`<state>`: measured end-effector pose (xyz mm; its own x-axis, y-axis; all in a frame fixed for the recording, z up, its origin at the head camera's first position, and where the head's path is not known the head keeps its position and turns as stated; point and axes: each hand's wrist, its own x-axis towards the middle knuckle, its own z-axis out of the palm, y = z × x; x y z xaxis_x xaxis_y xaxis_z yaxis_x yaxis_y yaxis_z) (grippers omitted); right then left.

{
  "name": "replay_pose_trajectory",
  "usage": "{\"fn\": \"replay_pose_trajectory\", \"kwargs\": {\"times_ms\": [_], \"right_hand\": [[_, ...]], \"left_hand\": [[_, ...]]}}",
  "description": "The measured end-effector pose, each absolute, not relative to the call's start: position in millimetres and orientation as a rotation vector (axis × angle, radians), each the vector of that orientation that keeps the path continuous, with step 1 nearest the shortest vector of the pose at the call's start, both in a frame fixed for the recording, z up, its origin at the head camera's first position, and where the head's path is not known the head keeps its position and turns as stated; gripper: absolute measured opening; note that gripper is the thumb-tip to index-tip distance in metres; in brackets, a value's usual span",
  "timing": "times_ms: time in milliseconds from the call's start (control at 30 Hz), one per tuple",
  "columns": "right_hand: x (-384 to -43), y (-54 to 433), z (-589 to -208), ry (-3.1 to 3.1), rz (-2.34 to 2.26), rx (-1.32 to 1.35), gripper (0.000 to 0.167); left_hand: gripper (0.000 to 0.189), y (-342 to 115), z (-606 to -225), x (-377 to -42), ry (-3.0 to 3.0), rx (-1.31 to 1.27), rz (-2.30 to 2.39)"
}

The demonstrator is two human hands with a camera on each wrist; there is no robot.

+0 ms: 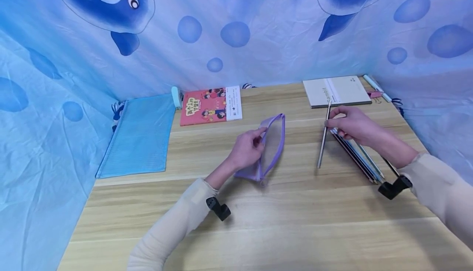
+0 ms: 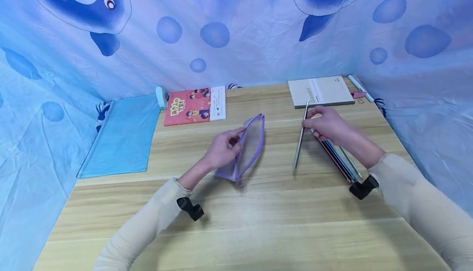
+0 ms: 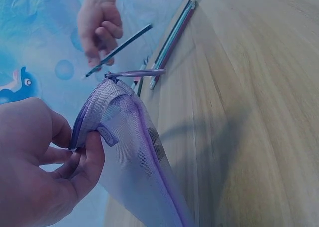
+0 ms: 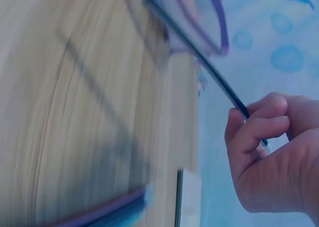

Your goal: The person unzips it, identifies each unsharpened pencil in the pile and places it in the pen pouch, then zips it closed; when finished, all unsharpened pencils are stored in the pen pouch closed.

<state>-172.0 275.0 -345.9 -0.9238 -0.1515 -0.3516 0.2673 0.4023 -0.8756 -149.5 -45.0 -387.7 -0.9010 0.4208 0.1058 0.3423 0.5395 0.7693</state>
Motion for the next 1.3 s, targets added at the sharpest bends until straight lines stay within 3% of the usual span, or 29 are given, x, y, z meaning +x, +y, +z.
{"fn": "replay_pose_trajectory", "kwargs": {"times_ms": [333, 700, 1300], "right_hand": [[-166.3, 217.5, -339.2, 2.116, -1.813, 0.075, 0.021], [-166.1, 169.3, -354.7, 2.11, -1.757, 0.09, 0.019], [-163.9, 149.9, -368.5, 2.04, -1.735, 0.11, 0.024]], "left_hand": [[0.054, -45.8, -387.7, -150.7, 2.704, 0.696, 1.291], [0.054, -44.1, -387.8, -151.8, 2.746, 0.704, 1.27], [0.055, -40.6, -383.5, -150.1, 2.74, 0.666, 1.277]]}}
